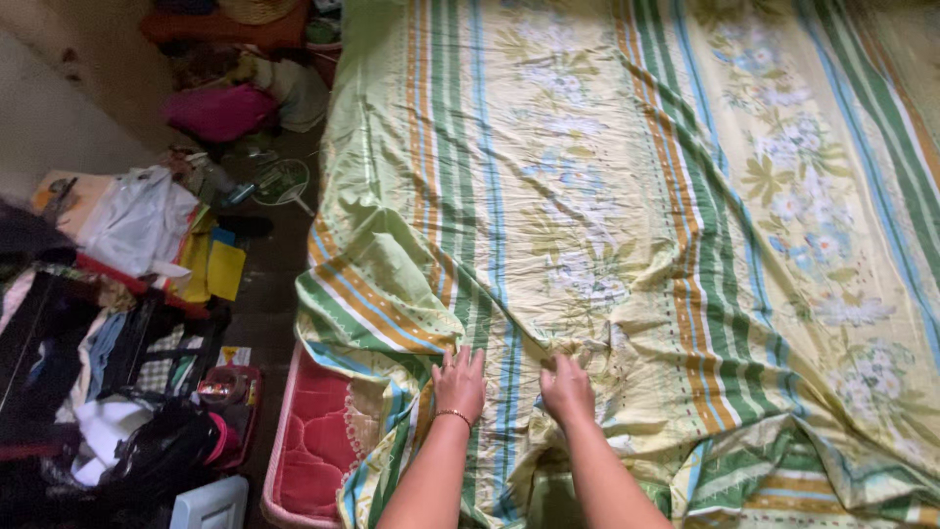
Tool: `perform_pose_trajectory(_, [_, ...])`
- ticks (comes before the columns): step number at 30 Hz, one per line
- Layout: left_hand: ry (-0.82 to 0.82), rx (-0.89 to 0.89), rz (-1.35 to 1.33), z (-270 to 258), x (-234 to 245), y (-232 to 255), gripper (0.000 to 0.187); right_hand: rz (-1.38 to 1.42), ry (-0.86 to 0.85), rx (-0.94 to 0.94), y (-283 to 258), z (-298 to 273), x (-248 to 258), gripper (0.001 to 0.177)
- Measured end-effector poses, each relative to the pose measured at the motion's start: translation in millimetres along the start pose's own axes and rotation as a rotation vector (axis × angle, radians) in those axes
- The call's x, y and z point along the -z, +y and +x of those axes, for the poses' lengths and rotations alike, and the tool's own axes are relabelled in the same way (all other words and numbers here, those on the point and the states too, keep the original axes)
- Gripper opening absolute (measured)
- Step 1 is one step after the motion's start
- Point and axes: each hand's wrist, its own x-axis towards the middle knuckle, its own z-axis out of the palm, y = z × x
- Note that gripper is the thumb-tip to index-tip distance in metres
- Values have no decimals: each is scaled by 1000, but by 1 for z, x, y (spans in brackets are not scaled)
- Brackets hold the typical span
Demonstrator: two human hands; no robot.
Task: The person spreads a sheet over a mattress and puts covers on a pillow and several bolsters.
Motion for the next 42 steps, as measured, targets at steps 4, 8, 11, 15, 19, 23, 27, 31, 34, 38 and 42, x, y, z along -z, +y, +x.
perform_pose_trajectory(4, [-24,-8,8,1,-6,-1,60,-7,-37,-12,-1,-7,-11,44])
perform_pose_trajectory(8, [-106,49,-30,12,-19,-12,61,-25,-64,21,5,-3,-36,45])
perform_pose_trajectory(11, [16,32,34,17,-27,-29,47,23,-57,-45,4,-6,-58,38])
perform_pose_trajectory(15, [-33,106,50,14,-22,-41,50,91,-37,118,-5,-28,-77,45])
perform_pose_trajectory(19, [-51,123,78,3,-28,-62,51,147,-66,133,-24,-40,-104,53])
perform_pose_trajectory(23, [-154,130,148,-4,-36,-92,44,160,-138,67,-52,-47,-128,68])
perform_pose_trajectory(27, [-180,115,63,-19,-57,-130,44,184,-86,106,-67,-66,-153,84])
perform_pose_trajectory(31, [-97,-44,87,-18,-80,-172,28,161,-101,106,-67,-79,-185,69])
perform_pose_trajectory(34, [-174,-85,250,-24,-70,-195,22,42,-142,79,-69,-92,-213,44])
perform_pose_trajectory(38, [-165,-53,242,-31,-28,-210,21,-39,-175,99,-90,-108,-225,28])
perform_pose_trajectory(42, [84,-219,103,-33,-20,-223,33,0,210,-52,-133,-135,-199,53])
